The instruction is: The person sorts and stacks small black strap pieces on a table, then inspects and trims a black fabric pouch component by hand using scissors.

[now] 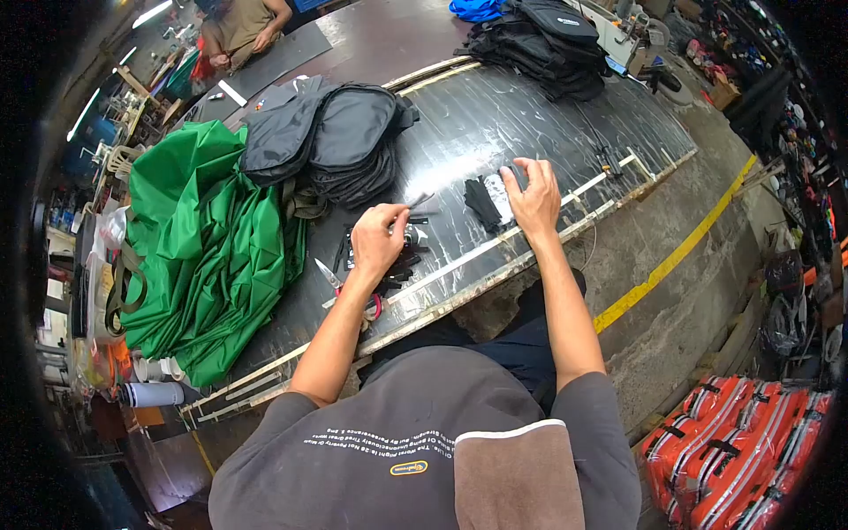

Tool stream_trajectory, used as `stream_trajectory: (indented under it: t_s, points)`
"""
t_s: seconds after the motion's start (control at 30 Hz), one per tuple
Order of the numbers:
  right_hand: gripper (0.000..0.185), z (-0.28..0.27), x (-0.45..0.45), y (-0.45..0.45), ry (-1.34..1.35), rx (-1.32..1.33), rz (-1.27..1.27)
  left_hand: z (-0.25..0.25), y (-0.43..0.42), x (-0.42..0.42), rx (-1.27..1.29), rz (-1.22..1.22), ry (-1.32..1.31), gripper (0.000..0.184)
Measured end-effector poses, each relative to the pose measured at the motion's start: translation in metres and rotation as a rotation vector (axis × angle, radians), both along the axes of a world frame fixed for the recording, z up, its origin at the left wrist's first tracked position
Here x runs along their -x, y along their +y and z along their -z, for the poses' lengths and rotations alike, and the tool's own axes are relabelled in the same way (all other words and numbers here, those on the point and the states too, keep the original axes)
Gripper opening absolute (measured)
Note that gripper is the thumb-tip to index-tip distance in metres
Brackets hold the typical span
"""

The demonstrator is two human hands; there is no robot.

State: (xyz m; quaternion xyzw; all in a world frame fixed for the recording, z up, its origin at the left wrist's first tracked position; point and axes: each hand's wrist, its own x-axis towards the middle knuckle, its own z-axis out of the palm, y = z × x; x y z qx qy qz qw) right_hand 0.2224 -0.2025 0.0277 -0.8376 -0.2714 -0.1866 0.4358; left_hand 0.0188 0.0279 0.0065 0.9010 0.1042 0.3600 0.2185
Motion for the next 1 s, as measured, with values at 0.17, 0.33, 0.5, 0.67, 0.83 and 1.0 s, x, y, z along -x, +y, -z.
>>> stream_trajectory:
  t_s: [0.17, 0.33, 0.5, 0.67, 0.83, 1.0]
  points:
    - [0.028, -0.013, 0.061, 0.008, 0.7, -0.251, -0.511, -0.006, -0.027, -0.003, 0.923, 0.129, -0.017, 0.02]
    - [0.028, -0.002, 0.105, 0.033, 0.699, -0.534, -0.578, -0.023, -0.065, 0.001, 0.912, 0.429, -0.059, 0.027]
    - [0.021, -0.013, 0.073, 0.021, 0.635, -0.537, -0.368, -0.033, -0.049, 0.001, 0.531, 0.377, -0.053, 0.035]
    - [0.033, 0.008, 0.002, -0.005, 0.576, -0.222, -0.181, -0.022, 0.007, 0.012, 0.175, 0.04, 0.149, 0.043]
    - [0.066, 0.042, -0.008, -0.005, 0.056, 0.259, 0.136, -0.021, 0.01, 0.038, 0.039, 0.076, 0.368, 0.054]
    - [0.055, 0.025, 0.012, -0.003, -0.133, 0.188, 0.156, -0.016, 0.005, 0.044, 0.016, 0.045, 0.368, 0.027]
